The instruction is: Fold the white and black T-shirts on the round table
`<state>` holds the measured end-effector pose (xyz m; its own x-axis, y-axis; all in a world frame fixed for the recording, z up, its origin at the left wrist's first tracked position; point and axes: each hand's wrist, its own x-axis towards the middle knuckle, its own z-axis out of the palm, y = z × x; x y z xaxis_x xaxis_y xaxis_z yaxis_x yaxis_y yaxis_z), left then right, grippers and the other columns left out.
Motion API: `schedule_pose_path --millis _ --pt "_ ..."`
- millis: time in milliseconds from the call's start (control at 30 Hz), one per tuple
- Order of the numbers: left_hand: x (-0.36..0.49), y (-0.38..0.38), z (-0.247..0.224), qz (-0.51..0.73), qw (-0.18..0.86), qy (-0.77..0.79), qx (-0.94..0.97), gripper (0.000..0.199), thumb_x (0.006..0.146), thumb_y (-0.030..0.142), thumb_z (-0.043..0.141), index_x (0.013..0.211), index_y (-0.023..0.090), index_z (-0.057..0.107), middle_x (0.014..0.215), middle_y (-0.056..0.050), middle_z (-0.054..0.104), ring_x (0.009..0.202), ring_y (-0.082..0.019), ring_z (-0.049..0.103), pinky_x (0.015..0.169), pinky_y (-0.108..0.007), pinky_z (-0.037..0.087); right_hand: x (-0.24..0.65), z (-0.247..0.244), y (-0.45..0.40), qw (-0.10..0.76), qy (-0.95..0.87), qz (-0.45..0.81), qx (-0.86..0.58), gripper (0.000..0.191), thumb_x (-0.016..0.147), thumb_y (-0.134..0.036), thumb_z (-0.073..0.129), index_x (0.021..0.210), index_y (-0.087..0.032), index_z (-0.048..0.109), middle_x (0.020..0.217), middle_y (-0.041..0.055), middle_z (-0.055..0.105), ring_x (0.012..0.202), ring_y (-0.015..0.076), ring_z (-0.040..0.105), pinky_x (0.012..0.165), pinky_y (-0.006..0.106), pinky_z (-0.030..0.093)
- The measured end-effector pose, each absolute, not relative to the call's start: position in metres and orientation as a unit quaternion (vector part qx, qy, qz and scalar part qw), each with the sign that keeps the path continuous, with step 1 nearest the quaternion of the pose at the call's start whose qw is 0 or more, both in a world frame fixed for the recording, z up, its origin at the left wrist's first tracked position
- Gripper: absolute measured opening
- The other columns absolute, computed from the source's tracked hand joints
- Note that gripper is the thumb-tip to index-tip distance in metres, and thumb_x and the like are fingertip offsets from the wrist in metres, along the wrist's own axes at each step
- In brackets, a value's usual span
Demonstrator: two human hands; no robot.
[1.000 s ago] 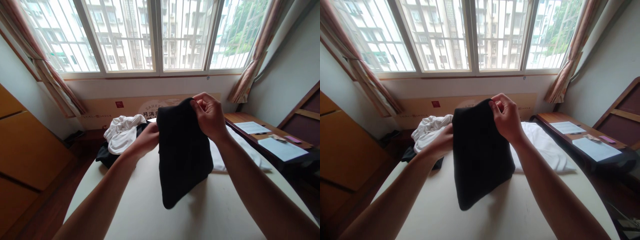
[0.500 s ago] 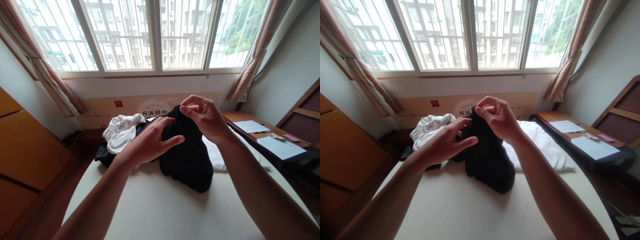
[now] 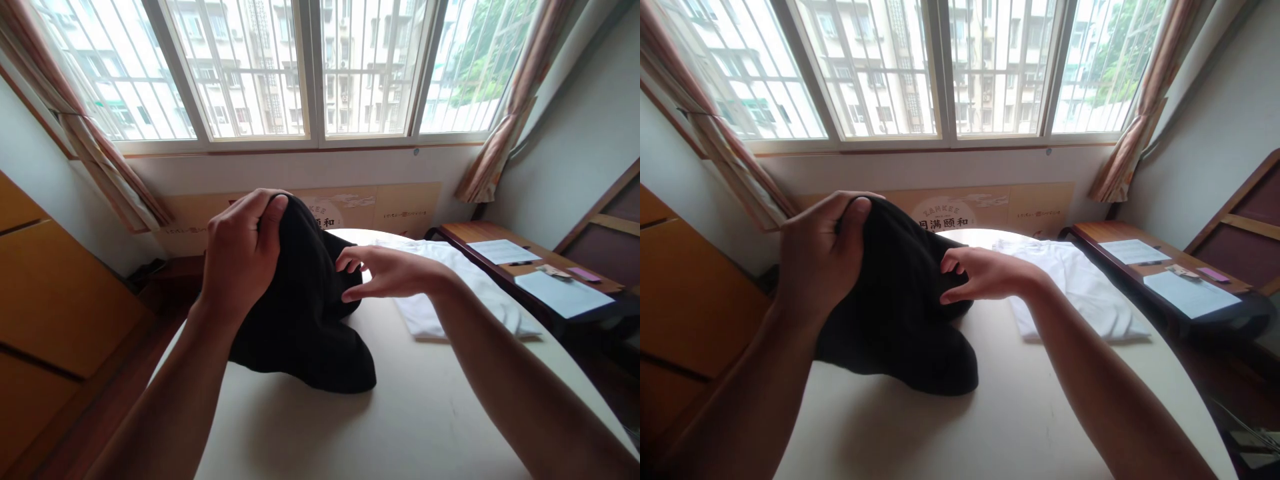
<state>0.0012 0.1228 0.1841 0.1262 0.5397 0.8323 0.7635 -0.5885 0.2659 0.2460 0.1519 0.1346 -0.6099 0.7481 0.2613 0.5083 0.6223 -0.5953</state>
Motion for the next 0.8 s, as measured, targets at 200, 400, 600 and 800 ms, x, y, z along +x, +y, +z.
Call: schedule_pose_path --millis 200,400,600,800 --pt "-0.010 0.137 0.184 -0.496 0.166 -0.433 -0.734 0.032 0.107 0.040 0.049 0.095 0.021 0.071 0.088 -0.003 0.070 0.087 -0.019 0.064 0.085 -0.030 0.045 0.218 0.120 0.150 0.229 -0.879 0.231 -0.349 0.031 0.085 -0.040 0.082 0.106 -0.022 0.068 0.110 0.0059 0.073 0.099 0.0225 0.068 0.084 0.033 0.053" --pt "-0.016 0.137 0.186 -0.517 0.155 -0.413 -0.733 0.032 0.105 0.038 0.053 0.087 0.018 0.071 0.079 0.000 0.065 0.076 -0.015 0.060 0.075 -0.026 0.041 0.210 0.114 0.149 0.263 -0.855 0.209 -0.395 0.014 0.095 -0.033 0.070 0.095 -0.022 0.063 0.083 0.0007 0.070 0.073 0.0171 0.064 0.066 0.028 0.046" --pt "-0.016 0.132 0.191 -0.482 0.074 -0.403 -0.775 0.040 0.106 0.042 0.050 0.081 0.016 0.068 0.070 0.003 0.062 0.069 -0.012 0.055 0.069 -0.024 0.041 0.199 0.102 0.150 0.272 -0.857 0.219 -0.378 0.011 0.093 -0.023 0.065 0.084 -0.022 0.058 0.074 -0.0012 0.065 0.064 0.0142 0.058 0.061 0.027 0.041" --pt "-0.052 0.132 0.190 -0.227 -0.162 -0.428 -0.860 0.043 0.080 0.061 0.077 0.101 0.023 0.076 0.083 0.002 0.072 0.073 -0.018 0.066 0.064 -0.025 0.051 0.207 0.114 0.159 0.578 -0.681 0.324 -0.312 0.018 0.099 -0.036 0.061 0.088 -0.024 0.054 0.065 -0.0052 0.057 0.055 0.0125 0.055 0.052 0.024 0.043"
